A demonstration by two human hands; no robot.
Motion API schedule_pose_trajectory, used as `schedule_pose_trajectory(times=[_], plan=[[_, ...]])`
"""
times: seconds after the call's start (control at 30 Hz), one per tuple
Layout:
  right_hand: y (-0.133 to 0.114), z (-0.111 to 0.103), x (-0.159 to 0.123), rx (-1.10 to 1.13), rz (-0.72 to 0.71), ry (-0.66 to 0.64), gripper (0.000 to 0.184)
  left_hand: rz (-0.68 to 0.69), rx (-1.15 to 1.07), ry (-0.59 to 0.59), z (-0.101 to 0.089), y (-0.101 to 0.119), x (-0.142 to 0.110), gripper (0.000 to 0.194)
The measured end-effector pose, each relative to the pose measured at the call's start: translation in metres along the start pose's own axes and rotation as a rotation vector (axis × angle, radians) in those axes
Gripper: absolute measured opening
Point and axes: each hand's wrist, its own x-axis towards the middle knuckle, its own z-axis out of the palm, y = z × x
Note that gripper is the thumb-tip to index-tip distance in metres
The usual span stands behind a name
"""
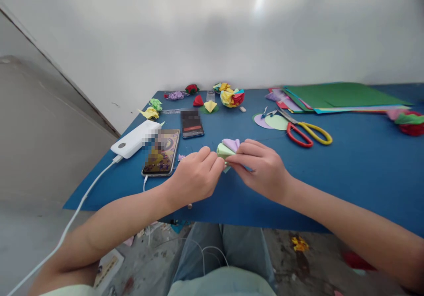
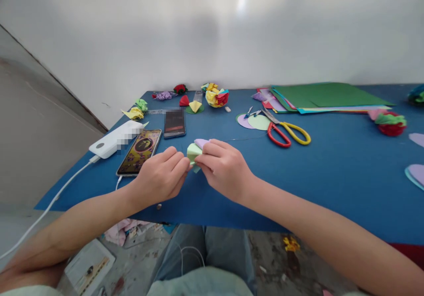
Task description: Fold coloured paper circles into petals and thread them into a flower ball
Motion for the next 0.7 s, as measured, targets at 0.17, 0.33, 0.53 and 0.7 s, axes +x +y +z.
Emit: schedule_pose_trajectory(times=[0.17, 0.33, 0.53, 0.7], plan=[[0.003, 0.003, -0.001, -0.018, 0.006, 0.023, 0.018, 0.053, 0.060, 0.051, 0.005, 0.000, -0.001, 0.020], [0.005, 0.004, -0.002, -0.151, -0.096, -0.023, 0.017, 0.138, 0.006, 0.100, 0.001, -0.006, 0.000, 0.017], [0.014, 0.005, -0.001, -0.256, -0.114, -0.033, 0.016, -0.387, -0.497, 0.225, -0.016, -0.056, -0.005, 0.033], [0.018, 0.006, -0.001, -0.258, -0.086, -0.022, 0.015, -0.715, -0.367, 0.301, -0.002, -0.074, -0.006, 0.040]])
